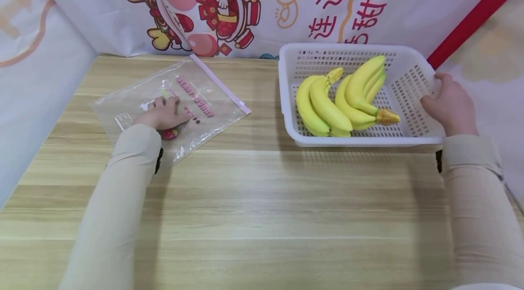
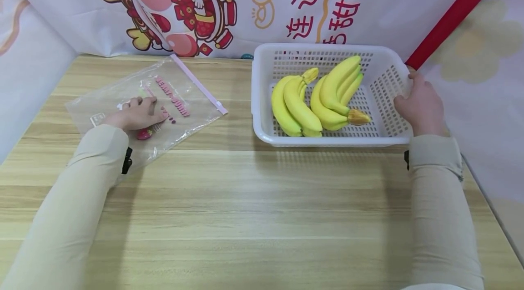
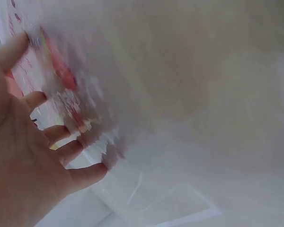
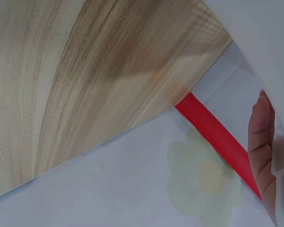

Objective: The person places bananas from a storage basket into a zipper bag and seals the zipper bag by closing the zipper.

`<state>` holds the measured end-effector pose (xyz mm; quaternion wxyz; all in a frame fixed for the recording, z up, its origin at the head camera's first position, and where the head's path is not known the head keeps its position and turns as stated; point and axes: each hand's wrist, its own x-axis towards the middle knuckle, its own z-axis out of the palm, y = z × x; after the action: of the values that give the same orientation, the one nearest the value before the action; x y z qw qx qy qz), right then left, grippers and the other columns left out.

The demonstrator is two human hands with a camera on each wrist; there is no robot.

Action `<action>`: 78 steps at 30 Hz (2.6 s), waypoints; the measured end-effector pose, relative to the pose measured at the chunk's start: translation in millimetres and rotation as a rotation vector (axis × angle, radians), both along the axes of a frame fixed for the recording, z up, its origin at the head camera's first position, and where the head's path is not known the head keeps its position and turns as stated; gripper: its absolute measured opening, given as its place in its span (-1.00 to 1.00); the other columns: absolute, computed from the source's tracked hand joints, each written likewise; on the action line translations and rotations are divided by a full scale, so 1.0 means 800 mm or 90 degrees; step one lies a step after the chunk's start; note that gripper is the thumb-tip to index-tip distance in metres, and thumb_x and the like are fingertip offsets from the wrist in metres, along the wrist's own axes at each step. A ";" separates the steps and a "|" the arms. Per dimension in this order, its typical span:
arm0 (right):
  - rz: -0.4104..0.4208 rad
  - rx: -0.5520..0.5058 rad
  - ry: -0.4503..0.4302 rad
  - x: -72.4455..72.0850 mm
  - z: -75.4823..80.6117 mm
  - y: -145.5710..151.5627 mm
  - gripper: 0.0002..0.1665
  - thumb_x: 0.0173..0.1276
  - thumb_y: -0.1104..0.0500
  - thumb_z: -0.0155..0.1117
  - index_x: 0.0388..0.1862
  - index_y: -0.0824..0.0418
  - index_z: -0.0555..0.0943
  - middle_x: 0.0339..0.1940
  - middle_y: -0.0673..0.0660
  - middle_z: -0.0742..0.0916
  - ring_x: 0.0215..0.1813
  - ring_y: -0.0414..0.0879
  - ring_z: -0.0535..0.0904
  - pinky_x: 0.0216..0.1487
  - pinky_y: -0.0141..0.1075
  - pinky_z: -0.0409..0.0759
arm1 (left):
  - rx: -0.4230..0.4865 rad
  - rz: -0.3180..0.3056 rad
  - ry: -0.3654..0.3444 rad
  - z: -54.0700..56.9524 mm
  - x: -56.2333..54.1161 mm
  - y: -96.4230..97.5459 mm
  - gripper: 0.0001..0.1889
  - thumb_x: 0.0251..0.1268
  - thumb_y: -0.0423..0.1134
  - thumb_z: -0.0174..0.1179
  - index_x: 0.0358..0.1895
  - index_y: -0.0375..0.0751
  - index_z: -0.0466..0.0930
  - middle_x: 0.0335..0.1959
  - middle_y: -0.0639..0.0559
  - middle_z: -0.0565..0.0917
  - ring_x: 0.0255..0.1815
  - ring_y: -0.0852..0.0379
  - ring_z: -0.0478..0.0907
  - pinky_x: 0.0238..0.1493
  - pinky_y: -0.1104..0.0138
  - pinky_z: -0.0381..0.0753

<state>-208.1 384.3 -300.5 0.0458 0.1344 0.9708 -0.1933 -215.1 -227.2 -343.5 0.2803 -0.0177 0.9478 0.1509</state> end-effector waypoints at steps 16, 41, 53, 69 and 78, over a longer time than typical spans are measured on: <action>0.013 0.009 0.014 0.001 -0.003 0.003 -0.11 0.36 0.04 -0.10 0.54 0.32 -0.17 0.34 0.56 0.28 0.07 0.38 0.26 0.10 0.36 0.33 | -0.069 0.070 0.084 -0.018 0.001 0.027 0.10 0.18 0.51 -0.22 0.48 -0.36 -0.23 0.29 -0.63 0.02 0.30 -0.53 -0.02 0.15 -0.46 0.13; 0.009 0.020 0.013 0.000 -0.002 0.001 -0.11 0.36 0.05 -0.09 0.53 0.34 -0.16 0.35 0.57 0.27 0.10 0.39 0.25 0.14 0.36 0.30 | -0.017 0.011 0.056 -0.002 0.005 0.015 0.00 0.26 0.38 -0.09 0.46 -0.38 -0.13 0.35 -0.60 -0.05 0.36 -0.50 -0.06 0.35 -0.33 0.06; 0.015 0.022 0.023 0.001 -0.001 0.002 -0.11 0.34 0.07 -0.10 0.53 0.36 -0.15 0.31 0.56 0.30 0.06 0.38 0.28 0.08 0.31 0.33 | 0.008 -0.023 0.049 -0.004 0.000 0.008 -0.05 0.29 0.27 0.00 0.46 -0.39 -0.12 0.39 -0.58 -0.08 0.40 -0.52 -0.11 0.38 -0.32 0.01; 0.017 0.032 0.020 0.000 0.001 0.000 -0.11 0.33 0.07 -0.11 0.53 0.36 -0.15 0.31 0.57 0.31 0.06 0.36 0.28 0.10 0.30 0.31 | -0.077 0.151 0.111 0.000 -0.001 0.043 -0.14 0.33 0.25 -0.18 0.44 -0.40 -0.01 0.23 -0.64 0.17 0.24 -0.54 0.14 0.20 -0.28 0.26; 0.011 0.035 0.008 0.001 0.000 -0.001 -0.11 0.35 0.06 -0.10 0.54 0.33 -0.16 0.32 0.57 0.30 0.06 0.37 0.28 0.10 0.31 0.32 | -0.078 0.148 0.146 -0.013 0.003 0.065 -0.13 0.29 0.33 -0.13 0.44 -0.29 0.05 0.27 -0.56 0.21 0.28 -0.51 0.15 0.22 -0.39 0.16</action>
<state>-206.9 383.5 -300.3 0.0372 0.1262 0.9772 -0.1668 -212.7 -175.5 -353.6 0.1494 -0.1273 0.9725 0.1254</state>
